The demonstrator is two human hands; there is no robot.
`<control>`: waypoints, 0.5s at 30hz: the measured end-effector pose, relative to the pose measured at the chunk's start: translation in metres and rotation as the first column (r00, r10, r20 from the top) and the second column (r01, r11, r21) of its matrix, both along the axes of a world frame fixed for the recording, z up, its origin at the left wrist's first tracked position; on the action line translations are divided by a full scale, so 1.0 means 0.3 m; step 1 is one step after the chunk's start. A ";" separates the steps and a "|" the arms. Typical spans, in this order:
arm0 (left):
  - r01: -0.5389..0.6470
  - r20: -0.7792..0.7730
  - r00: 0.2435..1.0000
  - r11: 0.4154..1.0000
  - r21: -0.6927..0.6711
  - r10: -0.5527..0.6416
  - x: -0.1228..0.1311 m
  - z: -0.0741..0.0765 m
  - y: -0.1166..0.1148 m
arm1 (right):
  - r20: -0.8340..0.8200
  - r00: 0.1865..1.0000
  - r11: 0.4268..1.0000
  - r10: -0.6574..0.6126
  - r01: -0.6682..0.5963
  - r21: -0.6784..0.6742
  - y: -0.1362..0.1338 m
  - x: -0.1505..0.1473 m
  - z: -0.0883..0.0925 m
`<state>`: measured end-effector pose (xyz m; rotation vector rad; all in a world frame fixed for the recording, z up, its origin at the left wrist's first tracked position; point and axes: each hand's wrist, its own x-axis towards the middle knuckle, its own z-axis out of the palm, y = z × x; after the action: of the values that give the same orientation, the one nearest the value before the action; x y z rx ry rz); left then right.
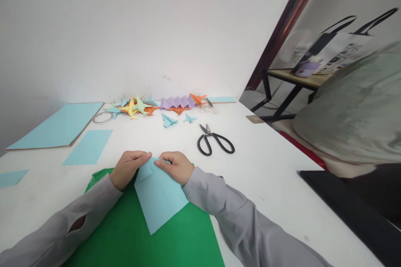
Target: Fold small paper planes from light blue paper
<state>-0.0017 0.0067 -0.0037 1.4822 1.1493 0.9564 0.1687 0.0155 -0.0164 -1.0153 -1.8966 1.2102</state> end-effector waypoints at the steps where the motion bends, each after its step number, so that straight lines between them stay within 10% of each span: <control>1: -0.003 0.016 1.000 1.000 -0.029 0.003 0.000 0.000 0.000 | -0.009 1.000 1.000 0.000 0.000 -0.015 -0.001 0.000 0.000; 15: -0.031 -0.140 0.989 0.989 0.144 0.051 0.005 0.003 0.001 | -0.161 0.987 0.975 -0.018 -0.019 -0.223 -0.016 0.000 0.020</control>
<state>-0.0003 0.0071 -0.0028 1.6695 1.2398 0.9900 0.1687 0.0106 -0.0105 -0.9978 -1.6622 1.4859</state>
